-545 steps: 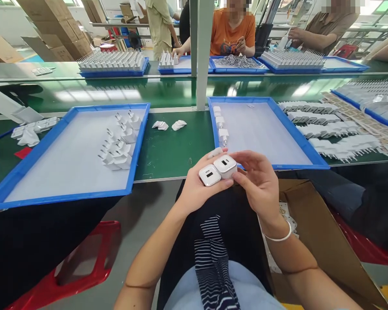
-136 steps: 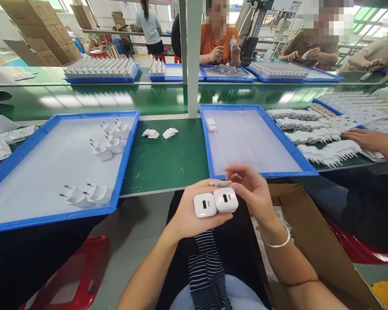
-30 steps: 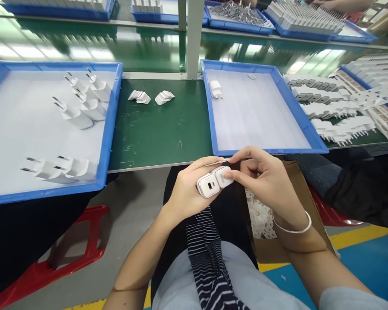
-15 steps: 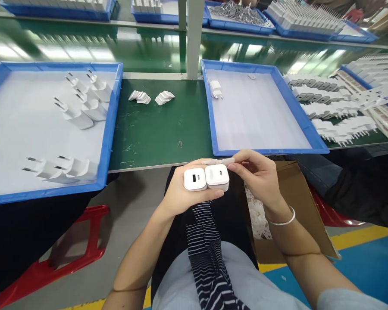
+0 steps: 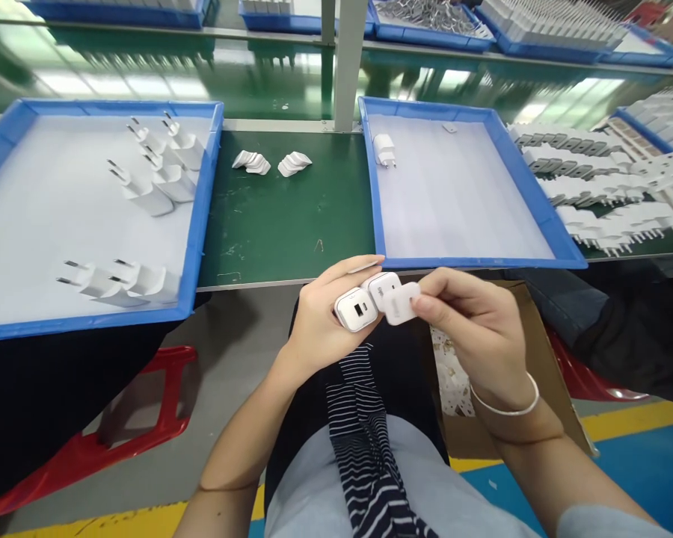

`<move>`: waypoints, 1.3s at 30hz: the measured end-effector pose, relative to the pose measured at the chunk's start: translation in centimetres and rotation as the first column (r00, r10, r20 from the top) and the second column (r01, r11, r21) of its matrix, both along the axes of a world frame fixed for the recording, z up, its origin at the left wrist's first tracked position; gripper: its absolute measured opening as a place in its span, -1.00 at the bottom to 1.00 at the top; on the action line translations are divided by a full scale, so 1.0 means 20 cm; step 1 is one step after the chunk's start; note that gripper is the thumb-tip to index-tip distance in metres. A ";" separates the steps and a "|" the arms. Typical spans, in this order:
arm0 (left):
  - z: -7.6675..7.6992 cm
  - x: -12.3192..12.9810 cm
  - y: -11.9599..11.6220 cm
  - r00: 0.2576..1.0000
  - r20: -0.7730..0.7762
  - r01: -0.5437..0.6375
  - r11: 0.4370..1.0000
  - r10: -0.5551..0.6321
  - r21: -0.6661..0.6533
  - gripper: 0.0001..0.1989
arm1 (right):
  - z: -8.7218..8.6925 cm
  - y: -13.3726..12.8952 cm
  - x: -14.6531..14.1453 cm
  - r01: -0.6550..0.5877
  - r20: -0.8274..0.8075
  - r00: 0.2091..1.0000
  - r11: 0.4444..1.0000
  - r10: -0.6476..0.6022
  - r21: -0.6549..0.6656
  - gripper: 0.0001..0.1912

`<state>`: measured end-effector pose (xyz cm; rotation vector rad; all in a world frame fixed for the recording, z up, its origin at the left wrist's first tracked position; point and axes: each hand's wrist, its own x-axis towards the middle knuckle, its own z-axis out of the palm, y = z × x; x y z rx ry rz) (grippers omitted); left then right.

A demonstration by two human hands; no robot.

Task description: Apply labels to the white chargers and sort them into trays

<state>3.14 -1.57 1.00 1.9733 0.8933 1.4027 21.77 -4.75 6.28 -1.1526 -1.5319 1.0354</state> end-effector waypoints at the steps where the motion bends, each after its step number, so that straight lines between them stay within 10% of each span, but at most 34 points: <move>1: 0.00 0.00 0.00 1.000 -0.011 -0.006 1.000 0.006 0.008 -0.59 | 0.00 0.00 -0.02 -0.037 0.024 0.999 0.999 0.037 -0.016 -0.78; 39: -0.04 0.04 0.00 0.970 -0.187 -0.138 0.986 0.153 0.091 -0.69 | -0.03 0.04 -0.08 0.020 0.242 0.970 0.995 0.004 -0.095 -0.69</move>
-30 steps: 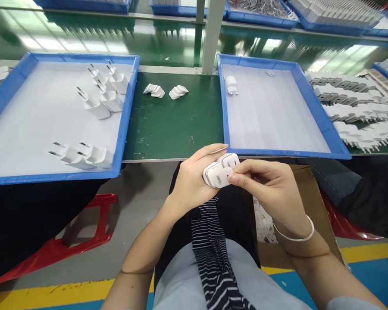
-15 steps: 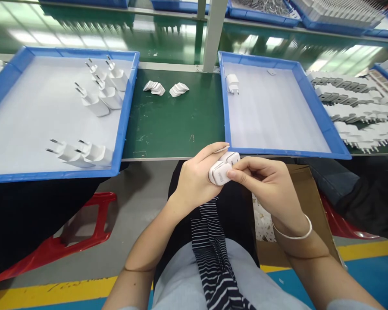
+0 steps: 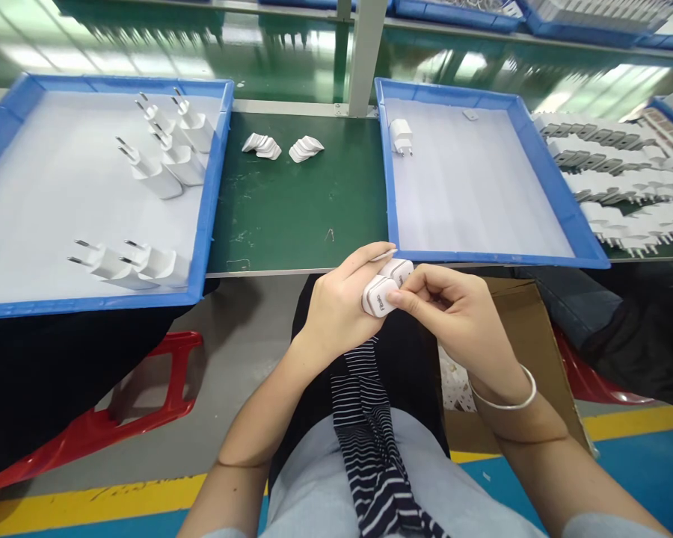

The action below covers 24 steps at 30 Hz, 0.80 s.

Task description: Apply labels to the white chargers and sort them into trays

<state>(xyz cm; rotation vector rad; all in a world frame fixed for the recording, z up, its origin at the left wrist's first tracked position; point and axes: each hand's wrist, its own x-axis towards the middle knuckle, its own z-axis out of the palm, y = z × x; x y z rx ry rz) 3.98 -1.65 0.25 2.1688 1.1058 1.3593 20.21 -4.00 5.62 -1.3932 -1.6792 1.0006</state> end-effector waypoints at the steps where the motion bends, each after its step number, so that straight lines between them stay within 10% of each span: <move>1: 0.00 0.00 0.00 1.000 -0.002 0.000 1.000 0.000 0.000 -0.69 | 0.00 0.00 0.00 0.000 -0.001 1.000 1.000 0.000 -0.005 -0.68; 17: 0.00 0.00 0.02 0.980 0.168 0.122 0.990 -0.108 -0.075 -0.67 | 0.01 0.00 0.04 -0.027 -0.100 0.995 0.999 0.029 0.025 -0.64; 22: 0.01 -0.01 0.02 0.954 0.249 0.195 0.977 -0.168 -0.087 -0.66 | -0.01 -0.02 0.04 0.008 -0.007 1.000 0.926 -0.006 0.377 -0.91; 24: 0.01 -0.01 0.02 0.951 0.260 0.193 0.978 -0.167 -0.074 -0.69 | -0.03 -0.01 0.03 -0.136 0.142 0.988 0.819 0.067 0.558 -0.66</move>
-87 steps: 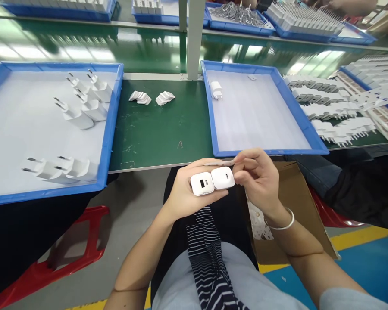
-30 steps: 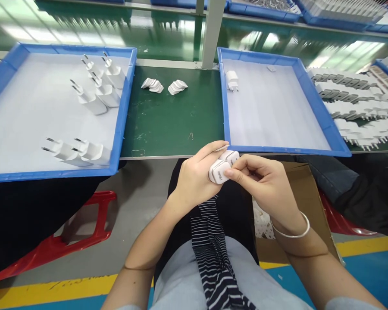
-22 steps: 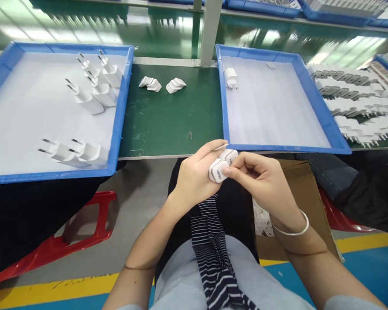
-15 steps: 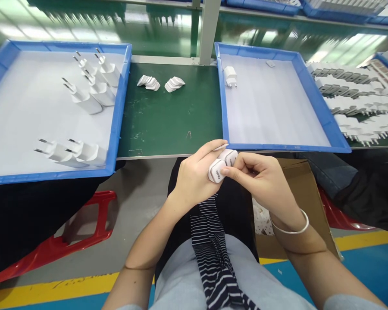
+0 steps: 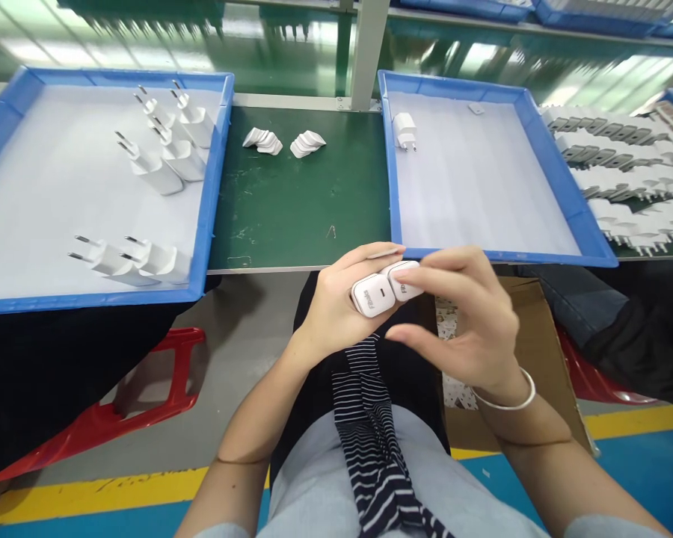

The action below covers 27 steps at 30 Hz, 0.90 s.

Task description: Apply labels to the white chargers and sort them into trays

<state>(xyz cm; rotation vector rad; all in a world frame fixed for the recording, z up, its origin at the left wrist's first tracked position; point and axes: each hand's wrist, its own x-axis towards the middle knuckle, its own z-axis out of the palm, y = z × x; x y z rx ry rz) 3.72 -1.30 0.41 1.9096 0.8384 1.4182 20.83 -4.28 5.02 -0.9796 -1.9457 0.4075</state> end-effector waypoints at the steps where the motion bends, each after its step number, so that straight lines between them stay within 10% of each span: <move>1: 0.00 0.00 0.00 1.000 0.004 -0.003 1.000 0.003 0.006 -0.71 | -0.01 0.01 -0.01 -0.058 0.076 0.996 0.995 0.052 0.077 -0.57; 18: 0.02 0.00 -0.01 0.999 0.033 0.040 0.998 -0.042 0.042 -0.73 | -0.10 0.08 -0.05 -0.168 0.090 0.985 0.945 0.149 0.279 -0.69; 27: 0.01 0.00 -0.01 0.992 0.100 0.074 0.997 -0.071 -0.035 -0.67 | -0.08 0.10 -0.01 -0.318 0.073 0.947 0.942 0.312 0.107 -0.44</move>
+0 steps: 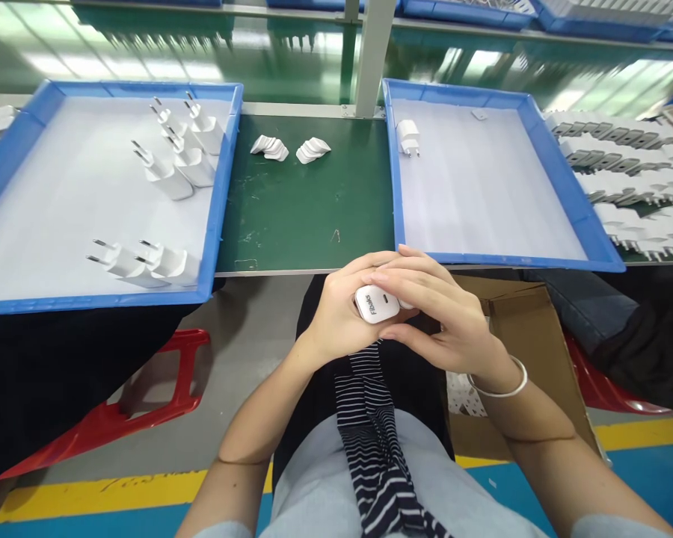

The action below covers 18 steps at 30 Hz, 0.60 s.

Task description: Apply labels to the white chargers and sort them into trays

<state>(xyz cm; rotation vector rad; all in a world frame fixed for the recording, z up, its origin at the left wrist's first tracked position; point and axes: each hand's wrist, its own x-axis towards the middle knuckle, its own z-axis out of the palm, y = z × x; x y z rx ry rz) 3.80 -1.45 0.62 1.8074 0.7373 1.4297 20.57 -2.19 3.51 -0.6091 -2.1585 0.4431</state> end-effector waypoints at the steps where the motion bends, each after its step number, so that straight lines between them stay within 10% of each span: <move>1: 0.00 0.00 0.00 1.000 0.003 -0.001 1.000 0.001 -0.006 -0.69 | 0.01 0.00 0.00 -0.014 -0.001 1.000 1.000 0.014 -0.023 -0.41; 18: 0.00 0.00 -0.03 0.997 -0.059 -0.042 0.996 0.046 0.076 -0.71 | 0.04 -0.06 -0.03 -0.002 -0.125 0.992 0.958 -0.035 -0.286 -0.58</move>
